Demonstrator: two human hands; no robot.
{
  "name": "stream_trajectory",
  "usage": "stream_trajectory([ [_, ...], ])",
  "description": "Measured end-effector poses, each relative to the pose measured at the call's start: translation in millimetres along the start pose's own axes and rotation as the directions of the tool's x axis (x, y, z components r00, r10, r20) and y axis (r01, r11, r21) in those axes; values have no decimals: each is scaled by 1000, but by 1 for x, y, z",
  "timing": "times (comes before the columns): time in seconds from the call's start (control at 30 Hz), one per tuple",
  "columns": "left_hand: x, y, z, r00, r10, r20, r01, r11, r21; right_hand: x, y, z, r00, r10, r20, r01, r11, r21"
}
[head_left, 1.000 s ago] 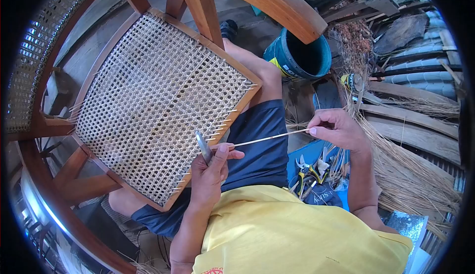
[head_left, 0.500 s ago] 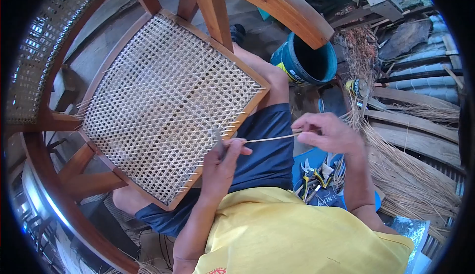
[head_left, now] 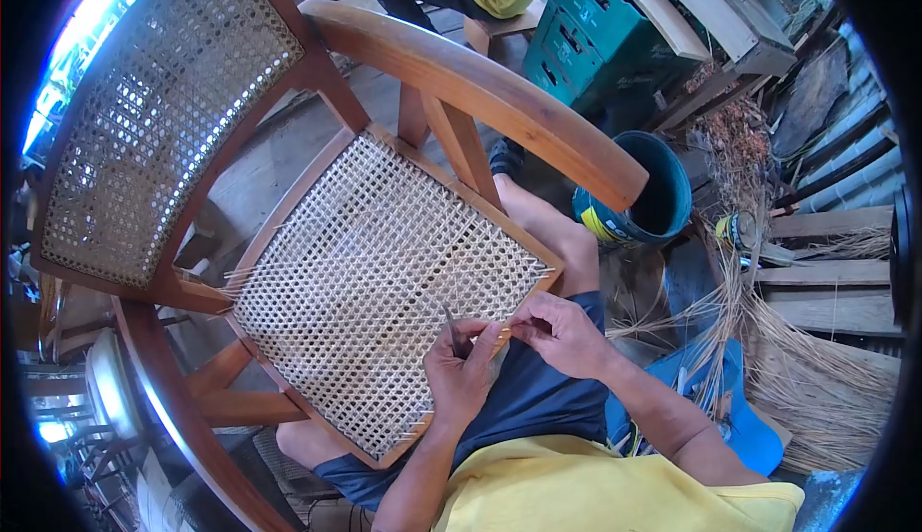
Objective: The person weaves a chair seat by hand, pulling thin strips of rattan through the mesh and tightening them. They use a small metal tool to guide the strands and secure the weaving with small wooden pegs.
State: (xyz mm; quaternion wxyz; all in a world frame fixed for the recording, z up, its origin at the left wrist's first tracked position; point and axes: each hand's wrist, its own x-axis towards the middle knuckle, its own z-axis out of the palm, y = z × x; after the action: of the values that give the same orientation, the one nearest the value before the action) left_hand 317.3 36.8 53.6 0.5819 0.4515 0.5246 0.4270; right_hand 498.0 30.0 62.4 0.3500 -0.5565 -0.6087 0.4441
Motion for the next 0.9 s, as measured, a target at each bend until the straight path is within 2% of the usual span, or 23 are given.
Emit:
stream_trajectory([
  [0.03,2,4,1,998,37,-54,-36,999,27,2,-1,-3,1000,-5,-1,5,1000,4],
  [0.07,1,14,-1,991,118,-56,-105,974,200,2,-4,-7,998,42,51,-43,999,20],
  [0.1,6,15,-3,991,119,-55,-105,973,206,4,-4,-10,991,88,103,-92,995,35],
  [0.13,10,15,-6,977,211,-24,-183,894,408,6,2,-16,991,85,102,-90,995,41],
  [0.17,14,16,-9,956,291,27,-251,768,589,9,12,-27,991,-26,130,35,997,-67],
  [0.2,18,16,-13,957,288,30,-249,766,593,13,21,-41,977,-131,170,160,972,-170],
  [0.23,22,15,-18,981,196,-8,-160,820,550,23,22,-65,976,-138,170,175,959,-223],
  [0.27,27,15,-24,994,103,-42,-69,863,500,33,13,-89,983,153,104,-111,938,-328],
  [0.3,34,16,-32,993,106,-44,-70,862,502,41,29,-106,996,21,-90,-57,900,-432],
  [0.33,41,16,-42,999,36,-35,-12,844,536,55,35,-129,976,144,-164,-200,888,-414],
  [0.37,48,15,-50,999,-37,-28,46,820,571,64,40,-139,953,-46,-301,-74,924,-375],
  [0.4,54,13,-57,1000,-12,27,-5,827,563,75,67,-157,948,-1,-318,-161,860,-484],
  [0.43,62,10,-60,1000,-14,25,-3,825,566,85,57,-156,949,0,-317,-160,862,-481],
  [0.5,81,10,-60,992,-47,121,-56,685,726,104,36,-143,947,-138,-290,48,953,-299],
  [0.53,88,11,-53,989,29,145,-121,720,683,116,60,-128,956,-99,-278,12,954,-300],
  [0.57,95,14,-48,989,26,147,-121,717,687,128,83,-113,962,-60,-265,-24,953,-303],
  [0.63,111,21,-39,982,-68,175,-99,603,792,150,36,-93,991,-50,123,75,975,-211],
  [0.67,118,19,-36,982,-69,176,-100,599,795,158,40,-84,991,-50,120,74,976,-206],
  [0.73,130,15,-31,977,9,213,-194,458,868,172,49,-67,958,-15,287,141,896,-421],
  [0.77,134,16,-29,977,8,212,-192,456,869,174,47,-64,958,-16,287,141,897,-419],
  [0.83,142,21,-25,973,-104,205,-148,398,905,177,41,-62,958,94,270,58,860,-506],
  [0.9,149,22,-17,970,-118,211,-159,344,925,180,37,-61,958,116,263,39,852,-522],
])
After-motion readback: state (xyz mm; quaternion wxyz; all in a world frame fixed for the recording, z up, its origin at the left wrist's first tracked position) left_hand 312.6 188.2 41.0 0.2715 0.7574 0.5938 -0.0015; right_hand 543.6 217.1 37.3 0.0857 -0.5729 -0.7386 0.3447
